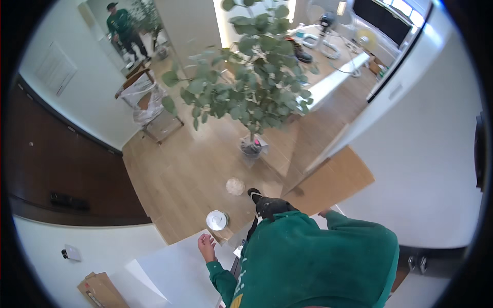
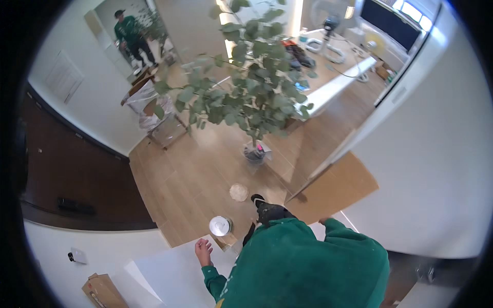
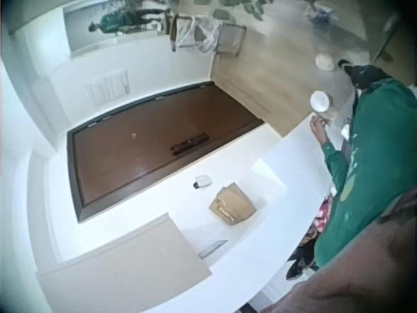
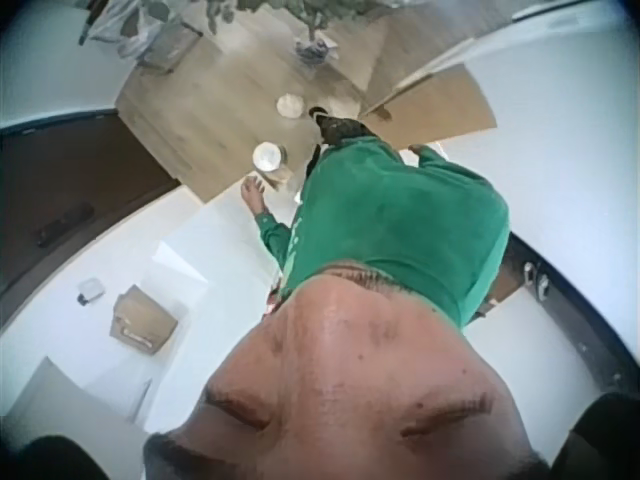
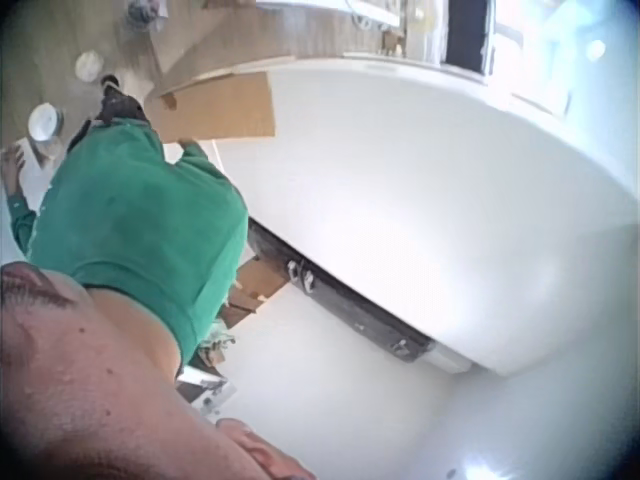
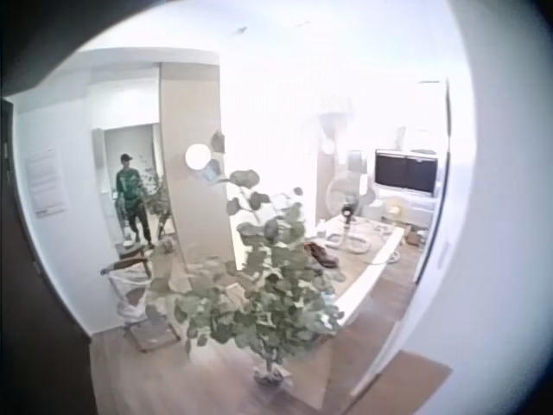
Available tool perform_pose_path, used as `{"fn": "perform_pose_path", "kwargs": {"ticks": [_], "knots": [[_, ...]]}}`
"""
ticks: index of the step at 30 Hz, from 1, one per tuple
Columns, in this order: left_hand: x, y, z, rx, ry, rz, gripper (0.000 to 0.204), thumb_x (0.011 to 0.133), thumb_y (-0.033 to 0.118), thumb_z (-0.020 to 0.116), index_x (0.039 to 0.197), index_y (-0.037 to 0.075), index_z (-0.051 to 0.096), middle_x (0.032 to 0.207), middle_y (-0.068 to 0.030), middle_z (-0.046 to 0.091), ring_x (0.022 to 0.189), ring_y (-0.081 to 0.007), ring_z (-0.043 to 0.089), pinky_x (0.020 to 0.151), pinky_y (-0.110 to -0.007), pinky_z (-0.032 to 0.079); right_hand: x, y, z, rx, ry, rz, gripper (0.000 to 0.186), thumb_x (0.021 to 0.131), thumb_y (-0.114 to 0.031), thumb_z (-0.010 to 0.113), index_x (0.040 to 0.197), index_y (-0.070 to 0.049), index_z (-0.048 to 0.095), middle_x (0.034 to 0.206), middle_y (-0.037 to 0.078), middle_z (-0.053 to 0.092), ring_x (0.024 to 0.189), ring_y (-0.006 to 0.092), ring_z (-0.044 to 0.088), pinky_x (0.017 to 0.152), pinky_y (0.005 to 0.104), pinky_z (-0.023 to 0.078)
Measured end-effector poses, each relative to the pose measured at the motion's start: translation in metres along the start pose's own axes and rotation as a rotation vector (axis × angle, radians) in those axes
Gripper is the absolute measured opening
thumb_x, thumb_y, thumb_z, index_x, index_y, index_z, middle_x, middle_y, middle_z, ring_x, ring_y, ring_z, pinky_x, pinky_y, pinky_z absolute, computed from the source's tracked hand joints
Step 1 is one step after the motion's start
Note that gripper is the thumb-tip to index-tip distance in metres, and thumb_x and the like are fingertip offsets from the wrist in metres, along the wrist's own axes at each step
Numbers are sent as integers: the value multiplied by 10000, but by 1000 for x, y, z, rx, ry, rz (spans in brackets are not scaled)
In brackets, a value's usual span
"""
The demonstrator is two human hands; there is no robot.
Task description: The person prepares joint compound on a hawk using a putty knife, then applies it to a wall seam next to a door frame.
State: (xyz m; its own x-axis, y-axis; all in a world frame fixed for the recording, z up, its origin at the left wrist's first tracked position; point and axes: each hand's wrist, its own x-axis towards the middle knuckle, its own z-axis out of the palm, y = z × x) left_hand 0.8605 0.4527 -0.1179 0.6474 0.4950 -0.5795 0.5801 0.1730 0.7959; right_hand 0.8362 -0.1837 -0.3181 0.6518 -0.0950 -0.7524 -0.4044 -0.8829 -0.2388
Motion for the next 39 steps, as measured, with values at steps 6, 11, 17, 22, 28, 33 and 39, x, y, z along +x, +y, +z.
{"fn": "perform_pose_path", "kwargs": {"ticks": [6,11,17,22,28,33,39], "knots": [[93,10,3,251,31,148,491,988,357,615,1334,21,520,1159,-121,653,1011,-204,650,797,-331,542,165,-205,-175,55,170,-63,566,866,-454,674,1255,-42,664,1296,231,636,1218,380,592,1030,430,467],[181,76,37,52,99,93,511,959,329,661,1308,-30,561,1129,-172,683,1042,-246,653,914,-346,507,258,-352,-277,138,71,-324,586,848,-433,718,1282,-46,643,1243,202,669,1164,392,613,1007,419,483],[343,149,38,165,31,92,535,968,325,653,1338,-39,524,1204,-187,665,1101,-244,638,935,-363,500,299,-444,-304,97,20,-143,571,860,-422,706,1283,-44,640,1242,194,668,1152,380,618,1000,418,487],[506,274,18,162,-151,144,564,972,337,653,1374,-23,491,1249,-178,644,1129,-249,621,935,-361,505,296,-477,-270,214,10,140,558,871,-413,697,1284,-42,638,1241,187,667,1142,371,622,993,418,490],[673,506,83,419,-479,258,591,953,349,689,1391,12,478,1224,-134,625,1082,-196,609,889,-318,514,303,-585,-282,451,132,241,544,883,-403,686,1285,-40,635,1239,179,667,1131,360,627,985,417,495],[708,680,264,421,-792,489,589,952,356,688,1387,11,491,1248,-142,615,1093,-196,612,892,-322,518,285,-607,-300,662,287,367,531,894,-394,676,1286,-39,633,1238,172,666,1121,351,631,979,417,498],[623,766,516,359,-1196,525,623,972,332,663,1452,34,402,1246,-146,609,1099,-211,617,885,-342,530,269,-563,-290,809,346,599,517,907,-384,665,1287,-36,630,1237,163,665,1110,339,636,971,417,502]]}}
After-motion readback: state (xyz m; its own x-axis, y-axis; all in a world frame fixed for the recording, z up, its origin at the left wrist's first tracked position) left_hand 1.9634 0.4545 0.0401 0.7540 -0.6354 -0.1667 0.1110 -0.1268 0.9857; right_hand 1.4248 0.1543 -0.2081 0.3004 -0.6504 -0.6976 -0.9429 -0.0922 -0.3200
